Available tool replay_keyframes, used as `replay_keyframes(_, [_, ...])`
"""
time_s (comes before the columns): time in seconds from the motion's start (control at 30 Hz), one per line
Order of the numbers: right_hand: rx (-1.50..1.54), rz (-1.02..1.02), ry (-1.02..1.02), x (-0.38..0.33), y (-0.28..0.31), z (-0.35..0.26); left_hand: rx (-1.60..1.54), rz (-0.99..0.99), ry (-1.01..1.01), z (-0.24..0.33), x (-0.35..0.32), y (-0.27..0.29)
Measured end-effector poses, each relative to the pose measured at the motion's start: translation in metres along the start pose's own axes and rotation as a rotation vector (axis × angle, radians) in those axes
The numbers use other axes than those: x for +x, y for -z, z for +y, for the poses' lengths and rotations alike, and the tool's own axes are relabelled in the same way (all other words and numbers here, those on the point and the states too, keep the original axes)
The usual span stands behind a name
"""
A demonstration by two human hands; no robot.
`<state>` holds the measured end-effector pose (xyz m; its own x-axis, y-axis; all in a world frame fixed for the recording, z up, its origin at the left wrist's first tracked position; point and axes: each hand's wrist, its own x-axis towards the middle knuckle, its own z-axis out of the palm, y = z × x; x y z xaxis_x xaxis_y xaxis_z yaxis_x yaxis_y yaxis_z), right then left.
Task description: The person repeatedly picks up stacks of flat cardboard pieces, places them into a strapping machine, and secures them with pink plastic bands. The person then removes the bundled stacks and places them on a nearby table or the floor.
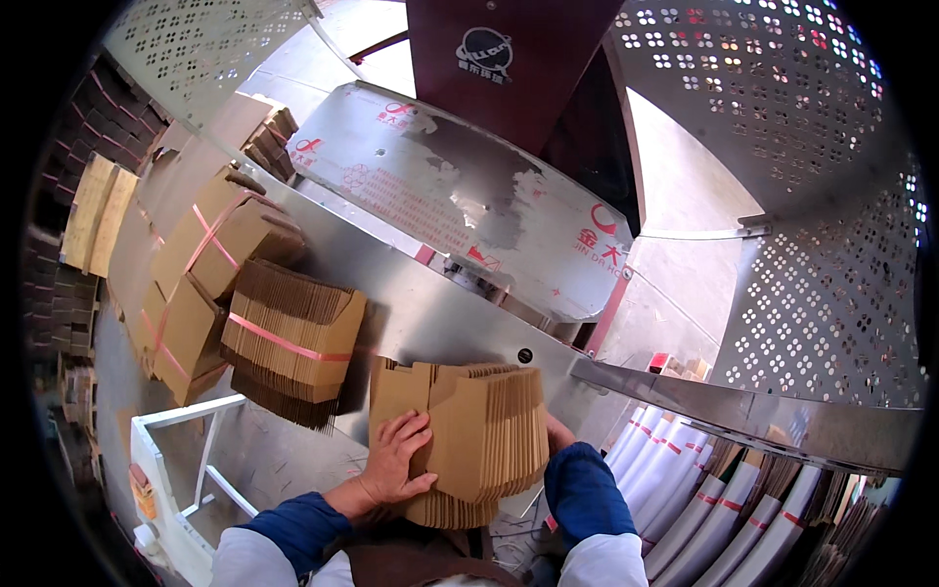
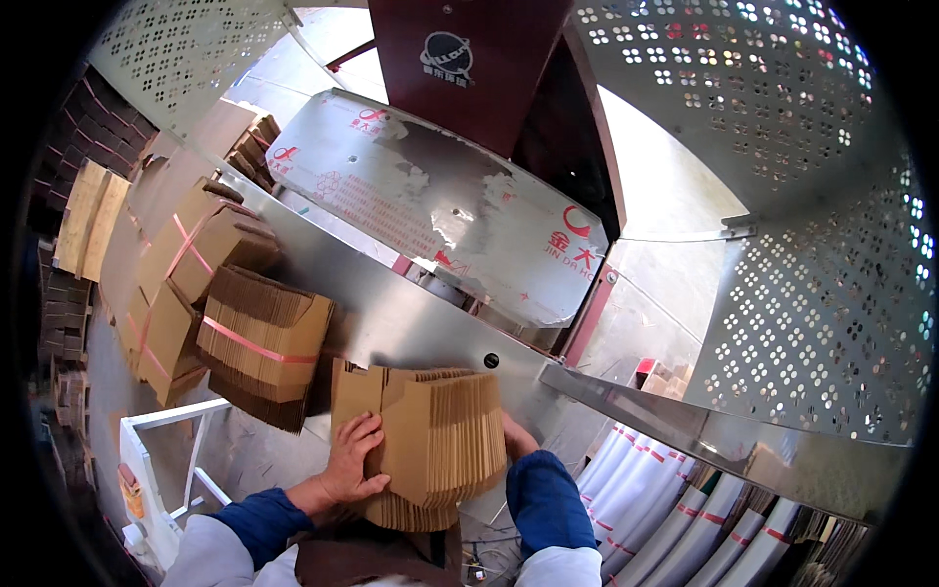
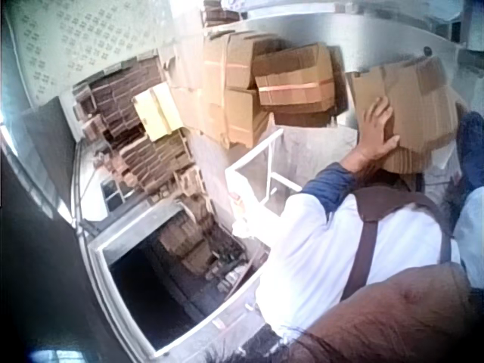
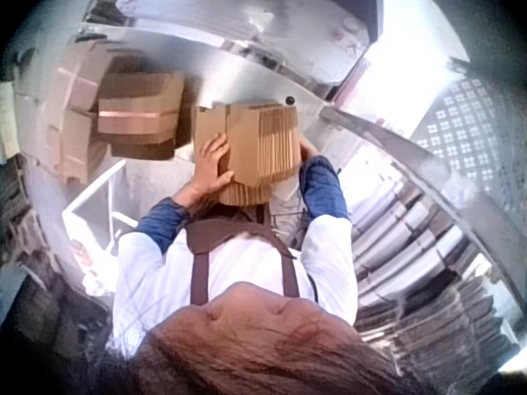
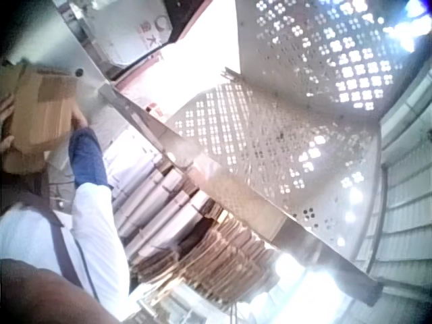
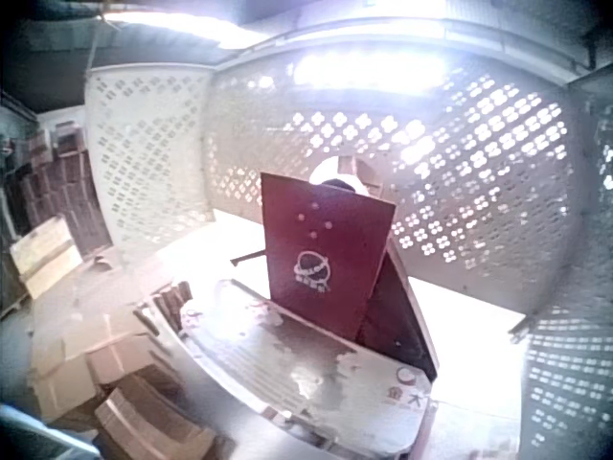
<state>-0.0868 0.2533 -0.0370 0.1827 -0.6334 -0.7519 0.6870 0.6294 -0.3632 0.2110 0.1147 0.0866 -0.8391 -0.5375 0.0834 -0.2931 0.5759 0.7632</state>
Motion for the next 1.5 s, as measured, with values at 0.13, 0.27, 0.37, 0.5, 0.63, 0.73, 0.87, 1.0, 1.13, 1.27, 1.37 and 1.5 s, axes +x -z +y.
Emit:
replay_keyframes(0.13, [0.0, 0.034, 0.05, -0.009, -0.009, 0.015, -0.08, 0.025, -0.044, -0.017, -0.004, 0.007])
replay_keyframes(0.27, [-0.169, 0.135, 0.181, -0.065, -0.018, 0.03, -0.161, -0.07, -0.156, -0.024, 0.0, 0.004])
replay_keyframes(0.37, [-0.302, 0.411, 0.266, -0.095, -0.021, 0.03, -0.344, -0.112, -0.225, -0.034, 0.014, -0.008])
replay_keyframes(0.5, [-0.584, 0.845, 0.438, -0.116, -0.051, 0.017, -0.231, -0.304, -0.083, -0.057, 0.041, 0.019])
replay_keyframes(0.63, [-0.713, 0.911, 0.378, -0.126, -0.129, -0.014, -0.437, -0.457, 0.223, -0.051, 0.042, 0.056])
replay_keyframes(0.73, [-0.756, 0.895, 0.469, -0.131, -0.144, -0.017, -0.401, -0.552, 0.261, -0.048, 0.053, 0.077])
replay_keyframes(0.87, [-0.79, 0.79, 0.52, -0.131, -0.133, -0.012, -0.389, -0.542, 0.217, -0.053, 0.05, 0.081])
replay_keyframes(1.0, [-0.755, 0.519, 0.473, -0.139, -0.11, -0.003, -0.405, -0.425, 0.226, -0.056, 0.05, 0.064])
replay_keyframes(1.13, [-0.874, 0.338, 0.554, -0.135, -0.098, 0.002, -0.437, -0.339, 0.168, -0.073, 0.042, 0.04])
replay_keyframes(1.27, [-1.1, 0.335, 0.596, -0.124, -0.091, 0.002, -0.379, -0.375, 0.161, -0.078, 0.041, 0.033])
replay_keyframes(1.37, [-1.114, 0.399, 0.574, -0.107, -0.082, 0.012, -0.27, -0.384, 0.128, -0.085, 0.045, 0.022])
replay_keyframes(1.5, [-1.045, 0.484, 0.614, -0.101, -0.093, 0.01, -0.406, -0.322, 0.218, -0.075, 0.051, 0.026])
